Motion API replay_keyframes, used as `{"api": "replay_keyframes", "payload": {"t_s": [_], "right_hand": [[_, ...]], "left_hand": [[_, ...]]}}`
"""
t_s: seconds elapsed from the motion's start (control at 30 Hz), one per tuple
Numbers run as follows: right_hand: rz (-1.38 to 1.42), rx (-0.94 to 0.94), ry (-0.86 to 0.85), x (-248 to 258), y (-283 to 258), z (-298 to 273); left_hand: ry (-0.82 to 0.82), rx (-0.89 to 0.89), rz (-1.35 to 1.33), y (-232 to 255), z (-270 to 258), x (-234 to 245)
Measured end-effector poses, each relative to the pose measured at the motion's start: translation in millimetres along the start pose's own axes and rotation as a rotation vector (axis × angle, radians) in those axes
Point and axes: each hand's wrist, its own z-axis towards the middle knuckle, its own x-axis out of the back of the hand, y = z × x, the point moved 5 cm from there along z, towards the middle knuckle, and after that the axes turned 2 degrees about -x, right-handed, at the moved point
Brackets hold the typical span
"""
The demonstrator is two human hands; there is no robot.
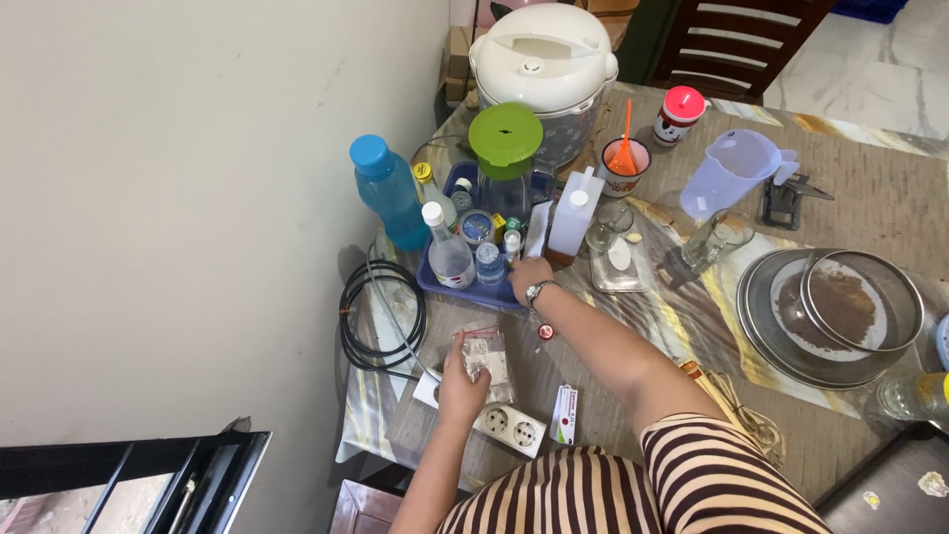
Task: Organizing various supplies including medicine packets, bottles, and a laptop on a cluttered dining table.
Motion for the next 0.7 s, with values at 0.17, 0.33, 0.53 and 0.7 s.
{"api": "replay_keyframes", "payload": {"t_s": [0.17, 0.33, 0.53, 0.7], "right_hand": [[-0.036, -0.040, -0.222, 6, 7, 0], [-0.087, 0.082, -0.348, 21, 6, -21], [-0.063, 0.254, -0.154, 22, 10, -40], [0.250, 0.172, -0.066, 75, 1, -122]], "left_hand": [[0.034, -0.093, -0.014, -12, 4, -4], [0.031, -0.118, -0.006, -15, 0, -3], [0.051, -0.127, -0.010, -14, 4, -7], [0.056, -0.105, 0.020, -16, 7, -6]]}}
